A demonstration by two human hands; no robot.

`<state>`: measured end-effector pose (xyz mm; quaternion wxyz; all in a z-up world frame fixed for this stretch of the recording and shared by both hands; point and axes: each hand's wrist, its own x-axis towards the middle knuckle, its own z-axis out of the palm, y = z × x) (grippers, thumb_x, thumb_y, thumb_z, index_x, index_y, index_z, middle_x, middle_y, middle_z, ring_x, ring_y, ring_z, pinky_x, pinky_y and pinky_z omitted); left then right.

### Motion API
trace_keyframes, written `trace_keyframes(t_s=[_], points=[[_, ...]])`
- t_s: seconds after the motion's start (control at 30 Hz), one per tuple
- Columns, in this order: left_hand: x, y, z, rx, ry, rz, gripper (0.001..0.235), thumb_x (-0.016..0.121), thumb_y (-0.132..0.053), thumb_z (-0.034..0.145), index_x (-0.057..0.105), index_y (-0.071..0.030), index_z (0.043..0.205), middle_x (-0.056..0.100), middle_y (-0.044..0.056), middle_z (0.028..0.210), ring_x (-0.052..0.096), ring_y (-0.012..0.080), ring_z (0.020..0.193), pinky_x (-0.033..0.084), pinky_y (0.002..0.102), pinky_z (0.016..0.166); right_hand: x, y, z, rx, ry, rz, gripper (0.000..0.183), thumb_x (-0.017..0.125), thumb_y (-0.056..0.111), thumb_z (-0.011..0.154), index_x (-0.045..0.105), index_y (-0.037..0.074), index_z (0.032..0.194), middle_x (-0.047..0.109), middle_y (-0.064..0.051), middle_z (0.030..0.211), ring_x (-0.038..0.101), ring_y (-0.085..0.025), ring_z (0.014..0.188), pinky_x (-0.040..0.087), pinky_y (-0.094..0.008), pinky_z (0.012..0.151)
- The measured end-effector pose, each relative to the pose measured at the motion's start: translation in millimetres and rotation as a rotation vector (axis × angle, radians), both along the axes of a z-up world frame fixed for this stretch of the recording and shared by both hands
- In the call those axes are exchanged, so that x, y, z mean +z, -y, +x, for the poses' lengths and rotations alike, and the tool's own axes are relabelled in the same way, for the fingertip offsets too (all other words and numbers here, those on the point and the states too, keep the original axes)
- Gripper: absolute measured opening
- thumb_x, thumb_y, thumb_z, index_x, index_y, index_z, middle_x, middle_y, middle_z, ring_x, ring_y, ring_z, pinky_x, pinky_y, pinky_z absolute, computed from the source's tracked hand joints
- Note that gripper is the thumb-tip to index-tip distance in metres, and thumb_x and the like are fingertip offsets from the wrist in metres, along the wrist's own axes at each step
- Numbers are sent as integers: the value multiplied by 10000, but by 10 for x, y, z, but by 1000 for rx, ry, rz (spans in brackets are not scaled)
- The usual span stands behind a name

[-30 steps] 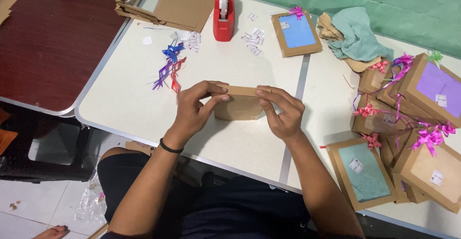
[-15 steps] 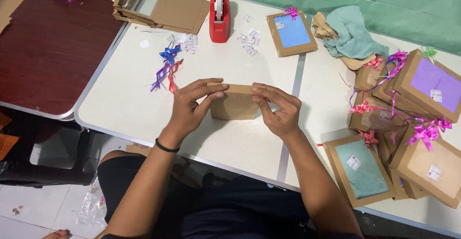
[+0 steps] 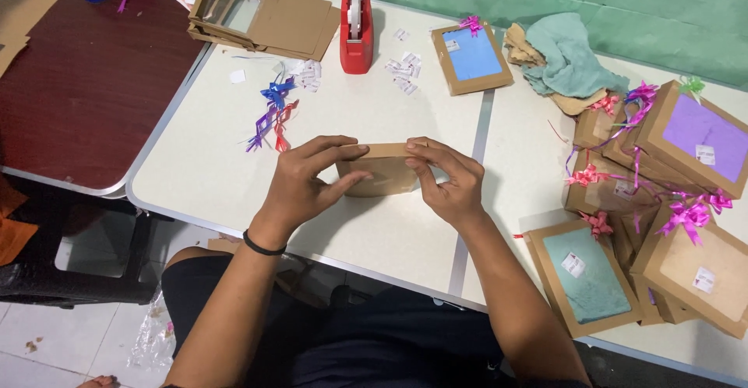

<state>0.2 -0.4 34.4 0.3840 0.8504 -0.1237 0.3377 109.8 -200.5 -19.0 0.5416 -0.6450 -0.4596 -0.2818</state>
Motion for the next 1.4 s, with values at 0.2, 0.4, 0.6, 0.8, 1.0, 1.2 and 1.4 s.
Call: trace_keyframes(t_s=[0.2,0.4,0.6,0.8,1.0,1.2,1.4], points=[[-122,-41,47,44,-52,-99,226,923,-99,719,815,-108,917,785,96,852,776,290,788,639,365,723,13,8,-28,14,17,5,145,773,38,883,774,11,1026,799,-159,945,775,-305,804,647,-368,672],[-160,-77,55,28,-3,-40,177,890,-117,789,802,-122,942,782,91,891,759,283,796,608,362,708,-77,39,14,72,-98,6,260,816,51,852,735,0,1094,790,-156,933,768,-310,810,641,-372,654],[-54,29,-7,208,90,398,283,851,-165,773,727,-178,1027,755,-7,986,681,253,994,538,376,784,10,7,-50,-14,-35,2,259,849,56,825,759,38,1068,801,-89,919,754,-239,805,633,-326,692],[-157,93,-49,326,84,460,294,814,-53,818,772,-226,1051,757,9,924,688,194,676,520,268,553,-125,-57,-84,-72,47,-71,223,822,30,844,765,104,1046,809,-74,997,752,-233,750,620,-336,648],[-619,-60,-51,401,63,496,165,854,-141,834,790,-252,938,738,-15,841,659,138,636,484,200,518,-196,-189,-134,17,-24,-136,195,819,-40,797,767,60,956,783,-109,1006,770,-285,890,632,-371,777],[-1030,-206,152,123,72,417,271,746,-438,884,752,-246,1075,727,9,1153,634,280,1173,493,433,988,-458,-219,-87,148,-266,-285,186,824,-52,780,784,78,907,698,-110,972,759,-318,922,623,-412,836],[-1166,-218,94,73,-76,413,193,749,-327,896,812,-215,1039,788,51,1060,696,284,1136,489,436,1015,-204,-209,-124,170,-353,-513,139,820,-22,778,780,69,876,730,-167,901,745,-379,898,593,-485,814]])
